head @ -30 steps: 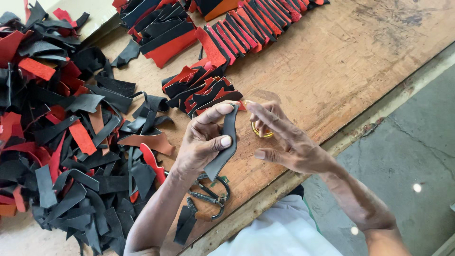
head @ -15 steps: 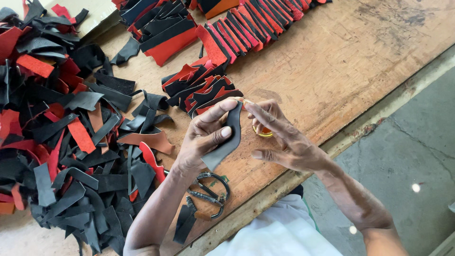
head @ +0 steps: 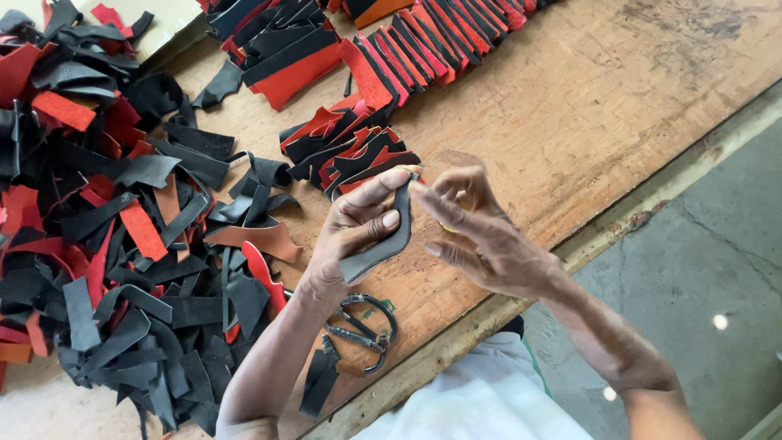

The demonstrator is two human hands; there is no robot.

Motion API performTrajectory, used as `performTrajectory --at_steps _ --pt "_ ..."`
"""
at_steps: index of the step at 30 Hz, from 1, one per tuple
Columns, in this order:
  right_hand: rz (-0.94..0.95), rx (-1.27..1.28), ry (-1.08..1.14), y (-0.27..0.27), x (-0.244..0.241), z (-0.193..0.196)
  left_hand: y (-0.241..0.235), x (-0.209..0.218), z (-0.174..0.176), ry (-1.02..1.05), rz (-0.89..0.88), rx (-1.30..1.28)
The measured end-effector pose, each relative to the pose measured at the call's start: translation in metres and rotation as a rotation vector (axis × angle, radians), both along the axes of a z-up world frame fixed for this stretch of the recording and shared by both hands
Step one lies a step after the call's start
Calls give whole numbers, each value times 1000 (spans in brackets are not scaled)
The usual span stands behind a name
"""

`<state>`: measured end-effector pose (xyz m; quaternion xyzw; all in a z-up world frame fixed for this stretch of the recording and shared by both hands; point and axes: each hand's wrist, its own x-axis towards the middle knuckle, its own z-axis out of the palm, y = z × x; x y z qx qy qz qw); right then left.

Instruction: The person repeatedly picks up small red and black rubber pieces, applies a yellow liquid from a small jar to the edges, and presses them together. The joined pieces are stacked in a growing pile on the wooden workbench.

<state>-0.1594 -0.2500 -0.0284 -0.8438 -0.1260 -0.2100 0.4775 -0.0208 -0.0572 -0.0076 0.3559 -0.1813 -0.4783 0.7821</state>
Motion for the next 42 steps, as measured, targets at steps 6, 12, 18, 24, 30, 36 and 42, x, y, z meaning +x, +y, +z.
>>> performTrajectory --at_steps 6,12,18,24,30,36,42 --pt "-115 -175 -50 2 -8 23 -3 9 -16 8 79 -99" --pt "-171 -618 192 -49 -24 52 11 20 -46 15 131 -115" --pt "-22 -825 386 -45 -4 52 17 19 -41 39 112 -47" --pt "95 -1003 564 -29 31 56 22 14 -24 -33 18 -54" --pt "14 -888 506 -41 5 58 27 14 -34 126 -16 -78" --pt "-123 -616 200 -52 -32 58 21 14 -42 174 1 -141" --pt "-129 -141 10 -23 -28 46 18 5 -32 195 -12 -171"
